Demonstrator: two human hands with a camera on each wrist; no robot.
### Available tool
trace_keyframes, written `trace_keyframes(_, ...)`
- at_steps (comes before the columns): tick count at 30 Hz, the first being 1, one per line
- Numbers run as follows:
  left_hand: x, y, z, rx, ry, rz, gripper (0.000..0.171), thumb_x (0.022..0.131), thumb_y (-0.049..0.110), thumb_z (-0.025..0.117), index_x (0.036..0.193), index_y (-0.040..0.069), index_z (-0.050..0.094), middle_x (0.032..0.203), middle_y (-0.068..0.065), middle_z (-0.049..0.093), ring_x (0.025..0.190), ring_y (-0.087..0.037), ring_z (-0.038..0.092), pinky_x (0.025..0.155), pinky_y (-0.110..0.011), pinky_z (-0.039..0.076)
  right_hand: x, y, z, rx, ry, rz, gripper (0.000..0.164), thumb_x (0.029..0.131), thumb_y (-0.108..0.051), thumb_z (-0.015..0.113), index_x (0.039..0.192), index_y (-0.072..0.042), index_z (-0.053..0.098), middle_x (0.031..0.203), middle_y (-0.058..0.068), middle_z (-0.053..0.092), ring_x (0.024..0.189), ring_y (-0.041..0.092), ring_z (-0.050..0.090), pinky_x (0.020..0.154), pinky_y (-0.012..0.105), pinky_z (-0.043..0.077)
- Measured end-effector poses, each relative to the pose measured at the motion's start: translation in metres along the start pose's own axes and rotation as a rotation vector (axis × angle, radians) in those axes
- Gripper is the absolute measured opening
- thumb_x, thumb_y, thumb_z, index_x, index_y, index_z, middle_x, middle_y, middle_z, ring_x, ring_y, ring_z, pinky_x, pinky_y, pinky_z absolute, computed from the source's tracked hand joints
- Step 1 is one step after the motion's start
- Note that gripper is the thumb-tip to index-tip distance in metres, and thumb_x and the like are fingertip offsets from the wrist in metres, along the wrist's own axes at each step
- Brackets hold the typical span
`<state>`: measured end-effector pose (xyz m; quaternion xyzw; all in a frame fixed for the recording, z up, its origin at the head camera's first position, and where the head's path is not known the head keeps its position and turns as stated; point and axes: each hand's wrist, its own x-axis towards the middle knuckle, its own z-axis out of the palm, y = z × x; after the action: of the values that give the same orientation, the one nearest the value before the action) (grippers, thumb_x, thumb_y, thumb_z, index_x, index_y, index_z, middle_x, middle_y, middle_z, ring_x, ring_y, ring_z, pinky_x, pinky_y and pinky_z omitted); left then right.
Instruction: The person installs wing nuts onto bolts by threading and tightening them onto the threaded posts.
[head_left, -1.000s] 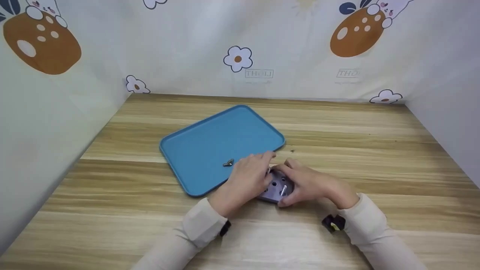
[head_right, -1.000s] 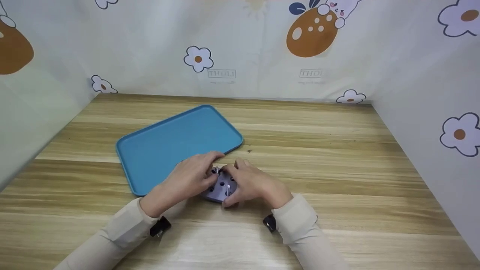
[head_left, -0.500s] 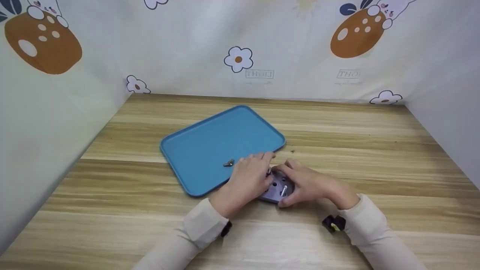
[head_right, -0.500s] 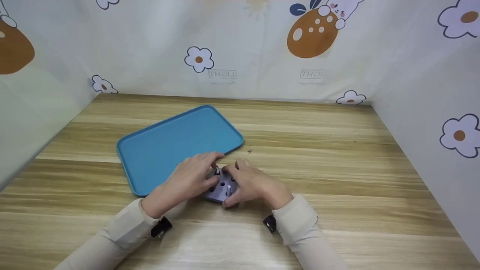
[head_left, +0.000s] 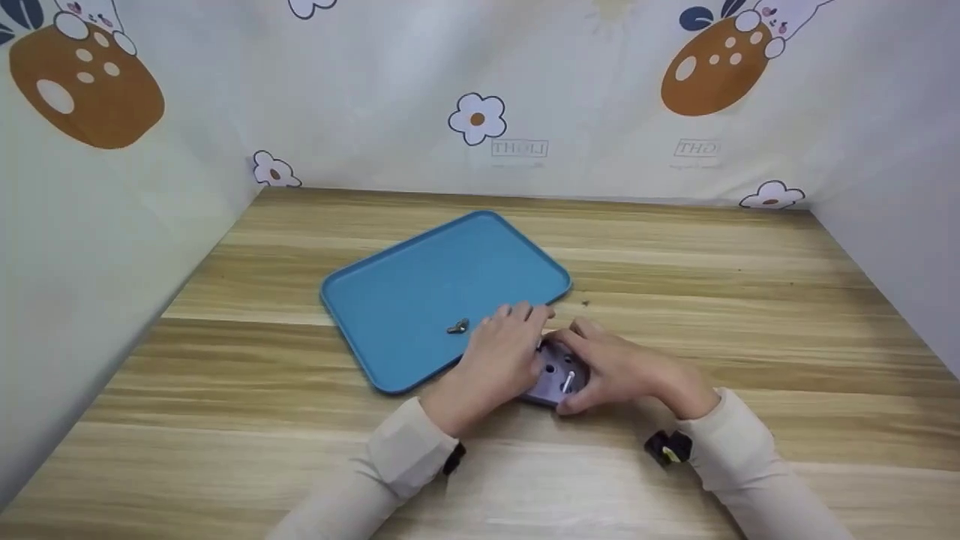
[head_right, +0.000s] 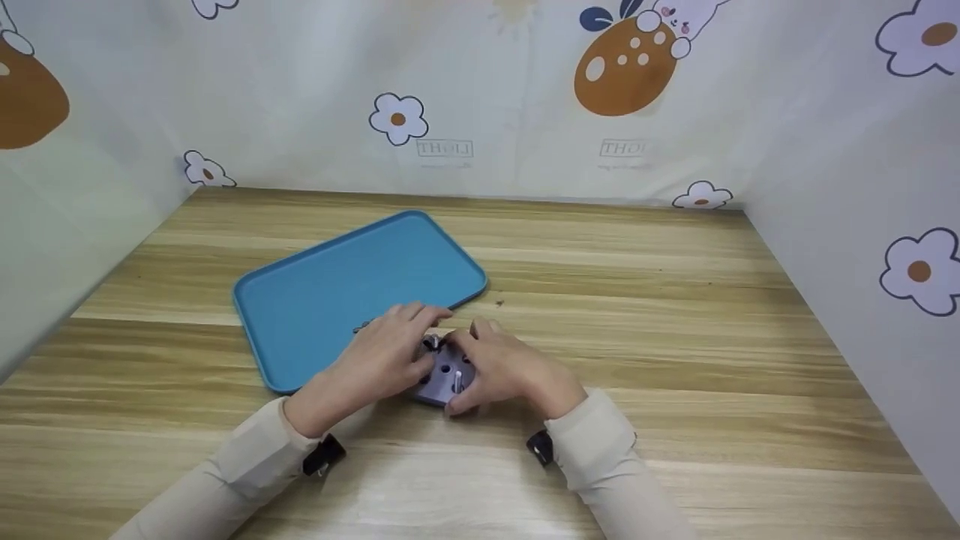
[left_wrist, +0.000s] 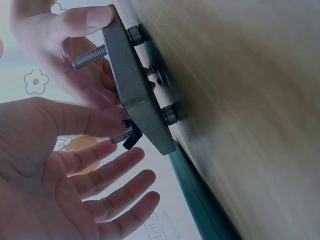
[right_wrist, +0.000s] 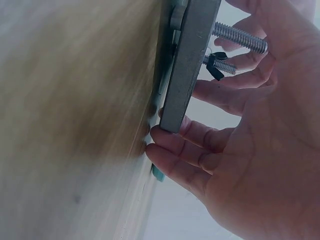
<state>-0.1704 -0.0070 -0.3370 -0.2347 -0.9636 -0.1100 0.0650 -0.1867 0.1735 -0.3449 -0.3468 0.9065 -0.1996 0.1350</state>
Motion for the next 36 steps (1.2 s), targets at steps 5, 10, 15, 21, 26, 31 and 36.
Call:
trace_keyframes(5, 0.0002, 0.0003, -0.0001, 0.005, 0.002, -0.013, 0.051, 0.082, 0.024, 0.065, 0.129, 0.013, 0.049, 0.114, -0.007, 0.056, 0.098, -0.024, 0.051, 0.078, -0.039, 0.047, -0.0001, 0.0006, -0.0004, 0.003, 0.001, -0.007, 0.078, 0.070, -0.040, 0.077, 0.134, -0.011, 0.042, 0.107, 0.008, 0.043, 0.092, 0.018, 0.045, 0.076, 0.029, 0.040)
trace_keyframes(10, -0.0005, 0.0002, 0.0009, 0.010, 0.003, -0.007, 0.049, 0.083, 0.024, 0.064, 0.129, 0.014, 0.050, 0.113, -0.006, 0.064, 0.096, -0.024, 0.056, 0.078, -0.038, 0.047, -0.0001, 0.0004, 0.0000, 0.004, 0.001, 0.001, 0.079, 0.070, -0.041, 0.077, 0.134, -0.011, 0.043, 0.106, 0.008, 0.042, 0.092, 0.017, 0.045, 0.076, 0.029, 0.040)
trace_keyframes(15, -0.0007, -0.0001, 0.0020, 0.008, 0.010, -0.011, 0.048, 0.083, 0.025, 0.063, 0.128, 0.013, 0.050, 0.113, -0.008, 0.065, 0.095, -0.025, 0.058, 0.079, -0.039, 0.047, 0.0000, -0.0002, 0.0000, 0.010, -0.008, 0.013, 0.079, 0.070, -0.042, 0.076, 0.135, -0.012, 0.042, 0.107, 0.008, 0.042, 0.092, 0.018, 0.045, 0.076, 0.030, 0.040)
trace_keyframes(21, -0.0001, 0.0005, 0.0018, 0.012, 0.011, -0.020, 0.045, 0.086, 0.026, 0.061, 0.128, 0.013, 0.050, 0.117, -0.008, 0.063, 0.100, -0.026, 0.058, 0.081, -0.040, 0.047, -0.0003, -0.0002, -0.0003, 0.015, -0.009, 0.017, 0.081, 0.070, -0.041, 0.077, 0.135, -0.011, 0.041, 0.105, 0.007, 0.042, 0.091, 0.017, 0.045, 0.077, 0.029, 0.040)
trace_keyframes(26, -0.0004, 0.0017, 0.0004, 0.044, -0.009, 0.010, 0.046, 0.084, 0.016, 0.063, 0.127, 0.012, 0.048, 0.115, -0.005, 0.063, 0.097, -0.025, 0.060, 0.078, -0.038, 0.048, -0.0006, 0.0000, -0.0002, -0.012, 0.020, -0.004, 0.080, 0.068, -0.041, 0.078, 0.133, -0.010, 0.043, 0.102, 0.007, 0.043, 0.091, 0.017, 0.045, 0.077, 0.030, 0.040)
trace_keyframes(31, -0.0014, 0.0022, 0.0010, 0.054, -0.030, 0.023, 0.056, 0.079, 0.011, 0.068, 0.130, 0.012, 0.045, 0.117, -0.006, 0.062, 0.099, -0.024, 0.059, 0.078, -0.037, 0.048, -0.0003, 0.0000, 0.0001, -0.011, 0.030, -0.017, 0.079, 0.068, -0.039, 0.079, 0.132, -0.009, 0.044, 0.102, 0.006, 0.043, 0.090, 0.017, 0.046, 0.077, 0.029, 0.041)
trace_keyframes(36, -0.0005, 0.0019, 0.0021, 0.029, -0.013, -0.003, 0.051, 0.082, 0.012, 0.062, 0.130, 0.012, 0.047, 0.116, -0.008, 0.055, 0.099, -0.025, 0.053, 0.078, -0.039, 0.047, -0.0005, 0.0008, 0.0001, -0.004, 0.014, -0.012, 0.078, 0.069, -0.040, 0.077, 0.133, -0.009, 0.044, 0.104, 0.007, 0.043, 0.091, 0.017, 0.045, 0.077, 0.030, 0.040)
